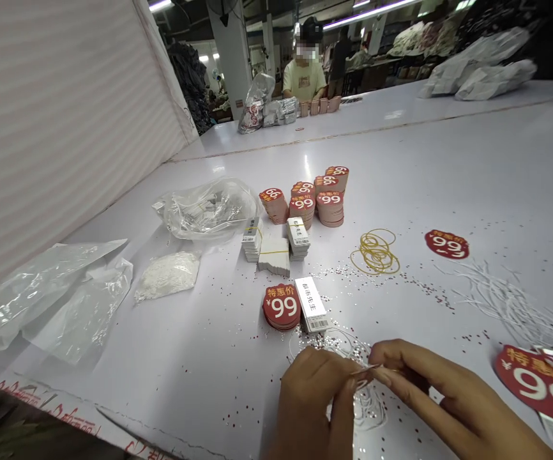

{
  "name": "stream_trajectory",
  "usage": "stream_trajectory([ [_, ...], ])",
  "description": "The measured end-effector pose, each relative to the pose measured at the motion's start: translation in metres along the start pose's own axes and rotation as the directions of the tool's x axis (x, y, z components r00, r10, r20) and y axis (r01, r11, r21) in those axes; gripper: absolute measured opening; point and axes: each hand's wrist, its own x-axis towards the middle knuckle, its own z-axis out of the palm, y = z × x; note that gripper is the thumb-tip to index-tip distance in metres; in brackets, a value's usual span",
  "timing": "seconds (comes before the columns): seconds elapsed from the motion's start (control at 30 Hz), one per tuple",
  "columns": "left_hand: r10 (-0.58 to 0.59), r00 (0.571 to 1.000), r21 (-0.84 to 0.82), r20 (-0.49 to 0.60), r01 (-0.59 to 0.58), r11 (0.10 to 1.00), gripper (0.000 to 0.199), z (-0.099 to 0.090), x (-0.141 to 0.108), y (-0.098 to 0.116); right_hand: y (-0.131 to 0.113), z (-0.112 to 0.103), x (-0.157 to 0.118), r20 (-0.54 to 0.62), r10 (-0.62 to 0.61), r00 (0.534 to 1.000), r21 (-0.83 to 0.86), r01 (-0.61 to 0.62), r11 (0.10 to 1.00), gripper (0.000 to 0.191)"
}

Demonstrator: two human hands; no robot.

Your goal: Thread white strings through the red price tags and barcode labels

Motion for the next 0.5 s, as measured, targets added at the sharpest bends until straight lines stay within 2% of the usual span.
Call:
stream_trajectory([
  [0.07,-0.006,0.999,-0.011,0.054,0.006,1.0,0.021,0.0,0.004,0.002,0.002,-0.007,-0.001,0.047,-0.03,0.998,-0.01,0.031,0.999,0.032],
  [0.17,-0.021,0.991,-0.013,0.131,0.023,1.0,0.021,0.004,0.01,0.006,0.007,-0.012,-0.004,-0.005,-0.003,1.0,0.042,0.003,0.999,0.036],
  [0.23,-0.046,0.984,-0.017,0.172,0.049,0.999,0.021,0.011,0.016,0.008,0.013,-0.016,-0.007,-0.045,0.063,0.997,0.153,-0.056,0.987,0.037],
  [0.33,-0.162,0.952,-0.017,0.261,0.172,0.985,0.022,0.034,0.027,0.008,0.029,-0.038,-0.007,-0.168,0.232,0.958,0.441,-0.137,0.887,0.037],
  [0.4,-0.275,0.912,-0.032,0.303,0.298,0.954,0.019,0.058,0.036,0.005,0.04,-0.068,-0.005,-0.291,0.303,0.907,0.513,-0.12,0.85,0.04],
  [0.43,-0.314,0.896,-0.027,0.314,0.34,0.94,0.02,0.071,0.042,0.004,0.046,-0.087,-0.002,-0.322,0.291,0.901,0.464,-0.118,0.878,0.04],
  [0.47,-0.34,0.884,0.009,0.32,0.356,0.934,0.024,0.085,0.048,0.003,0.05,-0.108,0.0,-0.386,0.202,0.9,0.298,-0.086,0.951,0.042],
  [0.5,-0.34,0.881,0.071,0.328,0.336,0.939,0.027,0.099,0.055,0.002,0.054,-0.13,0.004,-0.5,0.01,0.866,0.015,-0.003,1.0,0.045],
])
